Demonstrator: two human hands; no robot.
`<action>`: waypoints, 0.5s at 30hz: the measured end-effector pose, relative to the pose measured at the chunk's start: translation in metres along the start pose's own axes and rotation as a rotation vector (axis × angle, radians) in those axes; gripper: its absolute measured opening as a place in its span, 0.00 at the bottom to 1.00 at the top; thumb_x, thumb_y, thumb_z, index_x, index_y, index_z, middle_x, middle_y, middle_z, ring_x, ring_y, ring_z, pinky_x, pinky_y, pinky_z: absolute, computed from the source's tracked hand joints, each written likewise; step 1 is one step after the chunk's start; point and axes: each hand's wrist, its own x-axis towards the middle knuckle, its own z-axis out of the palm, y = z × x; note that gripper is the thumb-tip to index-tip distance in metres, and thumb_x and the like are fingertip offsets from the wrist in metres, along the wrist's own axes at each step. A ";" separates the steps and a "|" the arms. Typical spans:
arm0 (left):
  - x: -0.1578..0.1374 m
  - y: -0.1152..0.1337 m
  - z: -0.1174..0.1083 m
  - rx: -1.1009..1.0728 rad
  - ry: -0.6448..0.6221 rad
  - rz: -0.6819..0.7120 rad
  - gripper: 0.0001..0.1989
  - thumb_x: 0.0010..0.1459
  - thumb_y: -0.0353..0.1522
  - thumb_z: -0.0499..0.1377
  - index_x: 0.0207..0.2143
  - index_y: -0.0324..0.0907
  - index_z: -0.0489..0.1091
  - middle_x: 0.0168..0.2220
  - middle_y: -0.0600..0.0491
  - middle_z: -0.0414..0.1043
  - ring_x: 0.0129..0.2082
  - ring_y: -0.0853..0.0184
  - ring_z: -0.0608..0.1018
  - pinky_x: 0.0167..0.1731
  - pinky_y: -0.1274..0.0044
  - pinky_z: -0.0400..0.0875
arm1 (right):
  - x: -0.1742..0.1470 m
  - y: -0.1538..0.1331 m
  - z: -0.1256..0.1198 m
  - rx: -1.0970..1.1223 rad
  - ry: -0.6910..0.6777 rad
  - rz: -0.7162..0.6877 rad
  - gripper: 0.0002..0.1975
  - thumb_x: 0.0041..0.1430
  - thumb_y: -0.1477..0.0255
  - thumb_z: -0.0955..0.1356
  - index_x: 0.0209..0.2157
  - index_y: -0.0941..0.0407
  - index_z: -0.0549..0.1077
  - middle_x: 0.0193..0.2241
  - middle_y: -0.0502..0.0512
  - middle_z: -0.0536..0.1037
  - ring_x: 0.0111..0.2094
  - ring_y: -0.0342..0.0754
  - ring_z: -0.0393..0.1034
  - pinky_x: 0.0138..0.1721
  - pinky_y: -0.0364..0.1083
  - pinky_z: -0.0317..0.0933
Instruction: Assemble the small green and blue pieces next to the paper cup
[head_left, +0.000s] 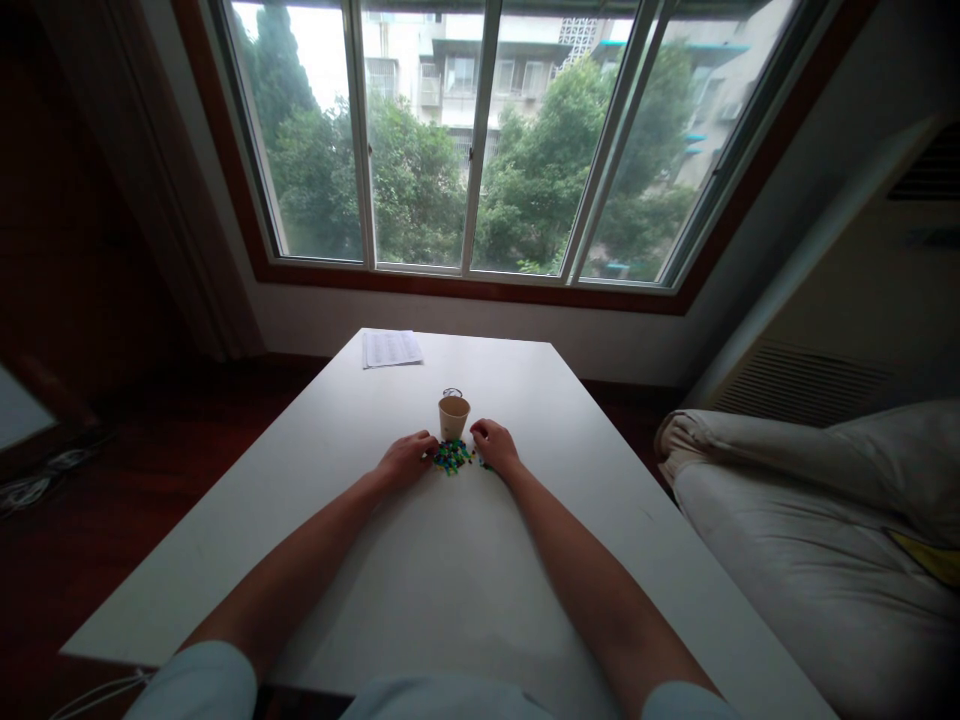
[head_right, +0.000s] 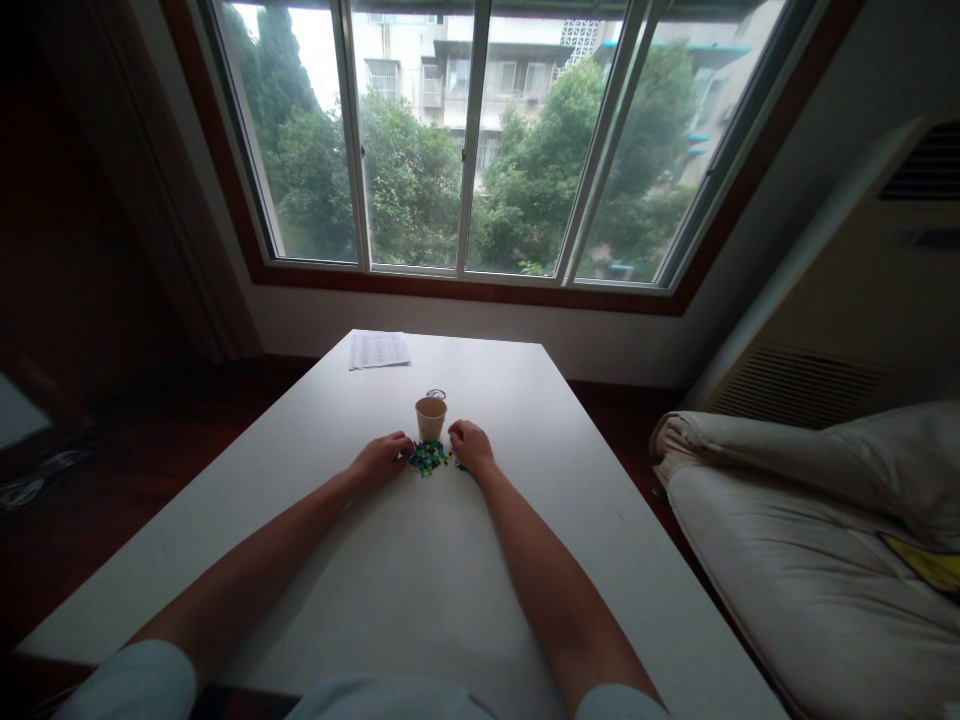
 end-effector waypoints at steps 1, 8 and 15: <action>0.000 0.000 0.000 -0.003 0.000 -0.003 0.09 0.57 0.29 0.55 0.38 0.45 0.74 0.39 0.52 0.74 0.33 0.68 0.73 0.34 0.77 0.63 | 0.000 0.000 0.000 -0.001 0.001 0.000 0.08 0.59 0.74 0.65 0.35 0.53 0.78 0.33 0.51 0.79 0.35 0.45 0.71 0.39 0.42 0.62; 0.001 0.003 -0.002 -0.032 0.076 -0.038 0.08 0.61 0.31 0.52 0.38 0.46 0.72 0.37 0.54 0.74 0.32 0.69 0.71 0.33 0.78 0.61 | 0.000 -0.002 -0.001 0.005 0.002 -0.006 0.08 0.60 0.74 0.66 0.35 0.53 0.78 0.34 0.51 0.79 0.35 0.45 0.71 0.40 0.42 0.61; 0.005 0.008 -0.002 -0.286 0.182 -0.119 0.03 0.58 0.32 0.55 0.33 0.44 0.67 0.27 0.58 0.67 0.26 0.71 0.65 0.29 0.79 0.58 | -0.001 -0.003 -0.002 0.001 -0.013 0.018 0.08 0.60 0.73 0.65 0.36 0.53 0.78 0.34 0.52 0.79 0.36 0.46 0.71 0.40 0.43 0.62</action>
